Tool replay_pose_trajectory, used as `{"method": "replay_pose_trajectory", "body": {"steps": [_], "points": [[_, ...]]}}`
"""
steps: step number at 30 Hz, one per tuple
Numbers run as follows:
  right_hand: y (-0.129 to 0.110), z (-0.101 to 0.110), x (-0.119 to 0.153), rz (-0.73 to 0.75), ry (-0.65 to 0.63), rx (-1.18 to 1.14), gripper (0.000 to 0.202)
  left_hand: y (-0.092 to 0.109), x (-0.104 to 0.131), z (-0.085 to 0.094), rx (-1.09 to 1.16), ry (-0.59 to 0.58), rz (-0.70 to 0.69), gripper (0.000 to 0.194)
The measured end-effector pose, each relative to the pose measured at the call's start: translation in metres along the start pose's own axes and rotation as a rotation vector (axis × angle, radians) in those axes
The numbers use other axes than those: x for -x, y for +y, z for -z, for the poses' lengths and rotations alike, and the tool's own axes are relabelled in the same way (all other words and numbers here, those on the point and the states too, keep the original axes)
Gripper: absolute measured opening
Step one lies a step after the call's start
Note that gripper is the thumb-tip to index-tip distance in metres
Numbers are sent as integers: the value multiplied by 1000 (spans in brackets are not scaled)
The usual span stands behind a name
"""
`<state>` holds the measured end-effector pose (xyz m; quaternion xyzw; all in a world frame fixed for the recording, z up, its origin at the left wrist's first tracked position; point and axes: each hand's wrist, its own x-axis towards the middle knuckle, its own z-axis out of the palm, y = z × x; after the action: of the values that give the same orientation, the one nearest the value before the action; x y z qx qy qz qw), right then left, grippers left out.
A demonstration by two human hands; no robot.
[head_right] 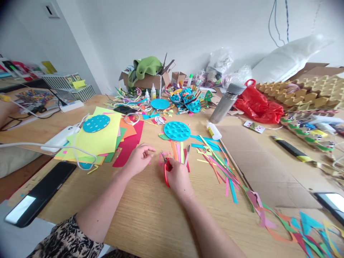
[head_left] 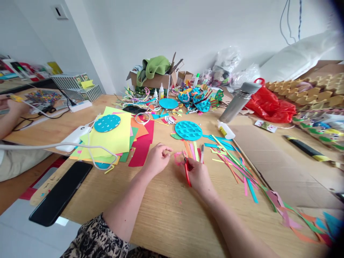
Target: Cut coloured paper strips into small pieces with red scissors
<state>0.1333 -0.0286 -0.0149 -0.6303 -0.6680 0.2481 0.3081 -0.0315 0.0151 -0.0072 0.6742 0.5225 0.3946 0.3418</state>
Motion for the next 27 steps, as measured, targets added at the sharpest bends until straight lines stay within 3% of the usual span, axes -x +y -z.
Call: {"method": "replay_pose_trajectory", "body": {"steps": [3,7,15,19,23,27], "points": [[-1,7,-2,-23,-17,-231,24,12,4,-2,150,-98,-60,29],[-3,13,-2,-36,-41,-380,29,25,9,-3,268,-226,-8,22],[-10,21,0,-50,-21,-439,29,24,11,-8,218,-212,24,13],[-14,27,2,-68,2,-432,34,23,10,-11,441,-203,148,17],[-18,27,7,-60,-145,-428,46,23,8,-14,751,-64,335,18],[-22,21,10,-78,-381,-478,53,22,7,-14,908,-22,420,19]]}}
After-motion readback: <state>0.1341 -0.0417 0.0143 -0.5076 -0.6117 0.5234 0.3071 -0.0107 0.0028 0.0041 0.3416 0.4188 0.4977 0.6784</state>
